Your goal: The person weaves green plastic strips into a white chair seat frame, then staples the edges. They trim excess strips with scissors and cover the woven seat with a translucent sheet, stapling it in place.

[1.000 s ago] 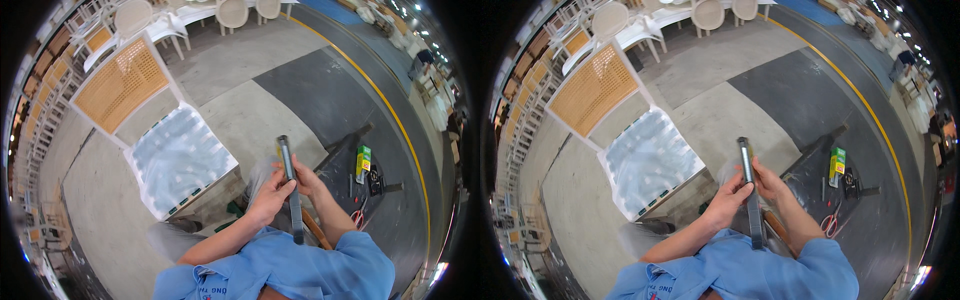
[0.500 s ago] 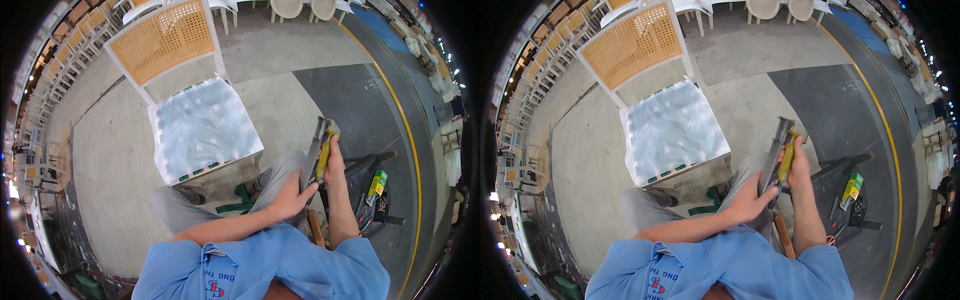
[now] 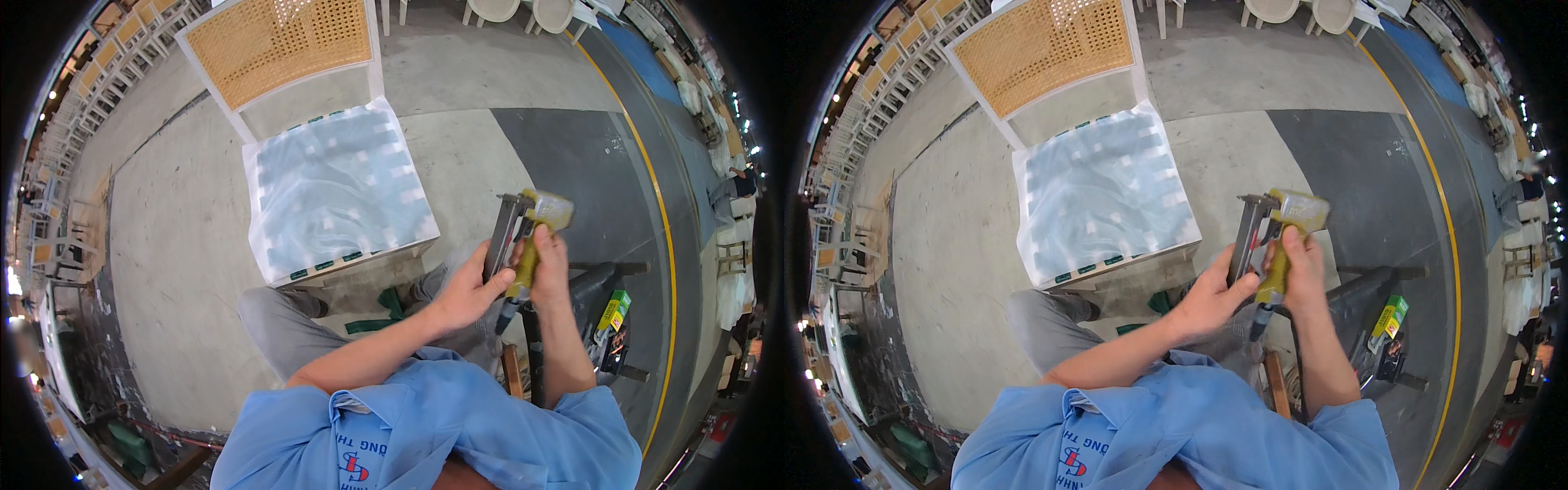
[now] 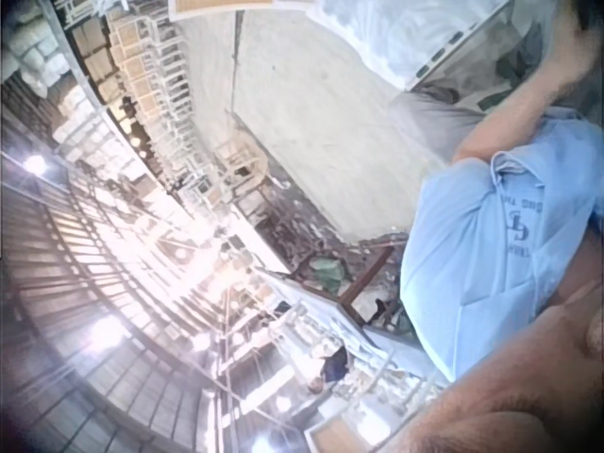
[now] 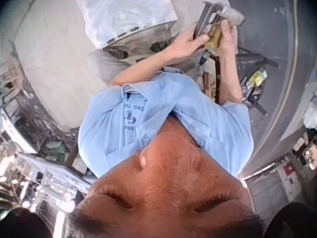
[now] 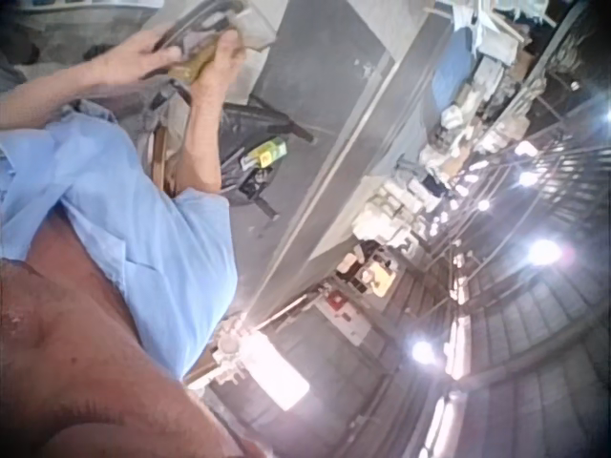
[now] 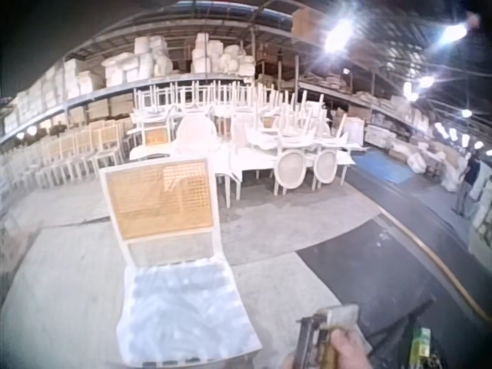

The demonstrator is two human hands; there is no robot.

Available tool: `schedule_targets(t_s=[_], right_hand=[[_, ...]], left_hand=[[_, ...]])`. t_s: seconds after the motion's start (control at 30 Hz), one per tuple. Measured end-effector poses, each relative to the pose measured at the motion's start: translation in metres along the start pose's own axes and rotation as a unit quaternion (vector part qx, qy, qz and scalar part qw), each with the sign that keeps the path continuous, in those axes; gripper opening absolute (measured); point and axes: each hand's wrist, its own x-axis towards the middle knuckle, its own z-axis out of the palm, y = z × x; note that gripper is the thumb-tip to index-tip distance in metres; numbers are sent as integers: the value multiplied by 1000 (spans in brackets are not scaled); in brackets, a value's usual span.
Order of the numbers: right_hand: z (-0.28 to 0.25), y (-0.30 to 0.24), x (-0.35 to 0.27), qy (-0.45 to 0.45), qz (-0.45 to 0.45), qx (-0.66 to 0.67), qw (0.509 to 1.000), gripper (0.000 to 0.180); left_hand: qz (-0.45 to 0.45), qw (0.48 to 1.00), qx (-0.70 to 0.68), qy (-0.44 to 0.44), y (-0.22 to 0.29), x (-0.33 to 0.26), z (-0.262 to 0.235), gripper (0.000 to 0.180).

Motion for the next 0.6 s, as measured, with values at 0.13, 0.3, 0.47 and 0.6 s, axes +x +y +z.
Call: schedule_targets(t_s=[0.13, 0.3, 0.47, 0.6], right_hand=[[-23, -66, 31, -9, -166, -126, 978, 41], [32, -132, 68, -162, -302, -374, 862, 56], [26, -78, 122, -295, -47, -380, 875, 58], [26, -17, 144, -420, -54, -486, 765, 62]], left_hand=[[7, 955, 288, -62, -43, 21, -73, 59], [8, 800, 601, -7, -109, 21, -124, 68], [10, 777, 629, -36, -146, 21, -124, 78], [-3, 788, 616, -19, -152, 19, -118, 80]])
